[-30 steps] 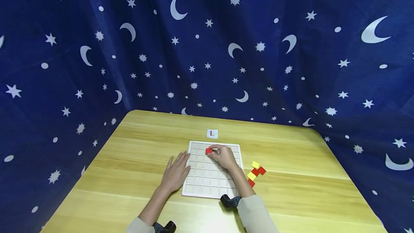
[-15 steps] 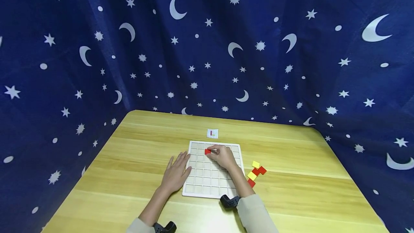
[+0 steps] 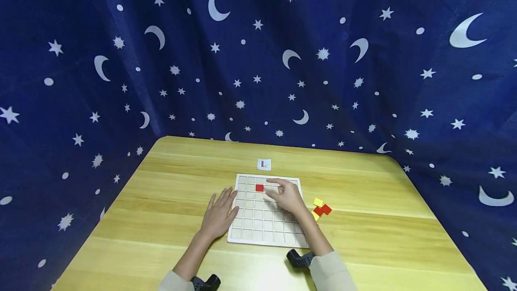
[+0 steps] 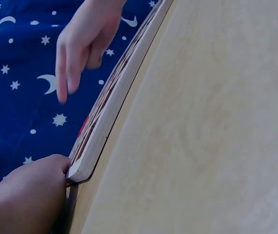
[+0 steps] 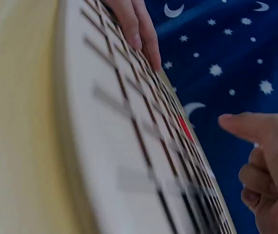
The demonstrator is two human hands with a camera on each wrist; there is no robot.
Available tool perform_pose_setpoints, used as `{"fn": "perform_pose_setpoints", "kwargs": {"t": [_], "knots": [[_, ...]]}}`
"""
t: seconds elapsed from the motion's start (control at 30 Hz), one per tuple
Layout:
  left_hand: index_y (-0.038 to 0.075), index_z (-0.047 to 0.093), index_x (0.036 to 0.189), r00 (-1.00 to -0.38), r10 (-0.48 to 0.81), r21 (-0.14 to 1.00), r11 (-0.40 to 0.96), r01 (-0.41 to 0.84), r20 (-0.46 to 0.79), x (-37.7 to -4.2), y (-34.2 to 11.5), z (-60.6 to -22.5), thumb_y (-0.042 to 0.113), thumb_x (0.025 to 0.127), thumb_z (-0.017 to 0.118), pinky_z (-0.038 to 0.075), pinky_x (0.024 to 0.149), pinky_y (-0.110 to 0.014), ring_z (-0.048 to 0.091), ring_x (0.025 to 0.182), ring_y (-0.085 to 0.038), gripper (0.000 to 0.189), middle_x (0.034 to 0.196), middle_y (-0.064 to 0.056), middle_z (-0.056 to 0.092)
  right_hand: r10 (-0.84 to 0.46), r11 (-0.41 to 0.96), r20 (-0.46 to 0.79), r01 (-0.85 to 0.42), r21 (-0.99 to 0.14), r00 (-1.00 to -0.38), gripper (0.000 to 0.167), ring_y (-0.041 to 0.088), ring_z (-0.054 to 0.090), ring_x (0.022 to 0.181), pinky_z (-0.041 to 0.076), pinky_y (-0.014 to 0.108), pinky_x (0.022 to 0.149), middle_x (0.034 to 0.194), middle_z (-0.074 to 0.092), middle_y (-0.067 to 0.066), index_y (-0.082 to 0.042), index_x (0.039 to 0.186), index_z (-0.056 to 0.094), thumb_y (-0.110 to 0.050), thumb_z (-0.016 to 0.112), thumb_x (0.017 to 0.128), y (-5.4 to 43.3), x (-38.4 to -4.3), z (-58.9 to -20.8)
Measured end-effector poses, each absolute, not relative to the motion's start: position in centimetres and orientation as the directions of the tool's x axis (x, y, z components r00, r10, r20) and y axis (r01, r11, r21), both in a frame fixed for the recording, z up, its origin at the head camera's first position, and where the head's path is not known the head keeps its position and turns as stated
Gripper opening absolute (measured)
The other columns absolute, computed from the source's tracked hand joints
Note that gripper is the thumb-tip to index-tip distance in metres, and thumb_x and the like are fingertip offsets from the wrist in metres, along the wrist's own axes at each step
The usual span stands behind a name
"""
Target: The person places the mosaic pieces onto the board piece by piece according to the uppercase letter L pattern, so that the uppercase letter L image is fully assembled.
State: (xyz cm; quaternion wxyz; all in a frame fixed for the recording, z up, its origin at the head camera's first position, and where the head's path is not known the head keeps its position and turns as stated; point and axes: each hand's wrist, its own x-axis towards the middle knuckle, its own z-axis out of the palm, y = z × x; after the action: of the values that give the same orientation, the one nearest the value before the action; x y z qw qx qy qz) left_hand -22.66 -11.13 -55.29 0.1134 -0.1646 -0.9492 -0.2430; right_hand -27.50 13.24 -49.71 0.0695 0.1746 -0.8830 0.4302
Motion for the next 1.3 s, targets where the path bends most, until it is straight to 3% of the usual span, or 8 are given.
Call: {"fn": "perform_pose_setpoints", "kwargs": {"t": [0.27,0.5,0.73,0.93,1.1,1.3], "knots": [[0.009,0.039,0.141,-0.921,0.259,0.431,0.824,0.368,0.292,-22.7,-11.2,-55.4,0.037,0.096,0.043,0.006,0.112,-0.048,0.024,0.136,-0.027,0.052,0.146,-0.012,0.032,-0.116,0.564,0.359,-0.359,-0.744,-0.926,0.031,-0.002,0.018,0.038,0.021,0.018,0.033,0.045,0.025,-0.009,-0.010,0.108,0.067,-0.015,0.074,0.078,21.0,-24.4,-51.1],[0.008,0.045,0.136,-0.916,0.226,0.470,0.802,0.368,0.331,-22.9,-11.4,-55.5,0.035,0.093,0.051,0.012,0.112,-0.046,0.029,0.134,-0.026,0.051,0.143,-0.010,0.038,0.033,0.704,0.369,-0.240,-0.668,-0.929,0.036,0.001,0.019,0.039,0.025,0.021,0.036,0.044,0.026,-0.009,-0.011,0.110,0.066,-0.022,0.076,0.077,27.2,-22.3,-52.6],[0.009,0.046,0.135,-0.921,0.216,0.494,0.792,0.359,0.324,-23.0,-11.4,-55.5,0.034,0.092,0.053,0.013,0.111,-0.046,0.029,0.134,-0.026,0.051,0.142,-0.010,0.039,0.034,0.794,0.298,-0.155,-0.588,-0.954,0.043,0.002,0.020,0.042,0.022,0.020,0.037,0.047,0.029,-0.008,-0.008,0.109,0.066,-0.035,0.074,0.077,28.8,-21.8,-53.1],[0.009,0.045,0.136,-0.924,0.221,0.498,0.790,0.357,0.312,-23.0,-11.3,-55.6,0.035,0.093,0.052,0.012,0.112,-0.045,0.028,0.134,-0.025,0.051,0.143,-0.009,0.038,0.049,0.823,0.334,-0.151,-0.547,-0.941,0.032,0.003,0.015,0.043,0.017,0.019,0.037,0.047,0.026,-0.009,-0.008,0.099,0.070,-0.032,0.074,0.078,29.1,-21.8,-53.1],[0.009,0.044,0.136,-0.919,0.230,0.492,0.789,0.369,0.319,-22.9,-11.3,-55.4,0.035,0.093,0.052,0.012,0.112,-0.045,0.028,0.134,-0.025,0.051,0.143,-0.009,0.038,0.059,0.797,0.472,-0.243,-0.553,-0.880,0.027,0.000,0.015,0.041,0.017,0.017,0.034,0.046,0.025,-0.011,-0.010,0.099,0.070,-0.026,0.075,0.078,28.3,-22.3,-53.6],[0.010,0.044,0.137,-0.924,0.231,0.498,0.788,0.362,0.306,-22.8,-11.3,-55.3,0.035,0.093,0.051,0.009,0.113,-0.043,0.026,0.135,-0.024,0.051,0.144,-0.008,0.037,-0.128,0.720,0.570,-0.471,-0.510,-0.812,0.026,-0.006,0.015,0.044,0.017,0.015,0.035,0.049,0.026,-0.015,-0.009,0.098,0.070,-0.015,0.078,0.074,23.1,-22.7,-53.2]]}}
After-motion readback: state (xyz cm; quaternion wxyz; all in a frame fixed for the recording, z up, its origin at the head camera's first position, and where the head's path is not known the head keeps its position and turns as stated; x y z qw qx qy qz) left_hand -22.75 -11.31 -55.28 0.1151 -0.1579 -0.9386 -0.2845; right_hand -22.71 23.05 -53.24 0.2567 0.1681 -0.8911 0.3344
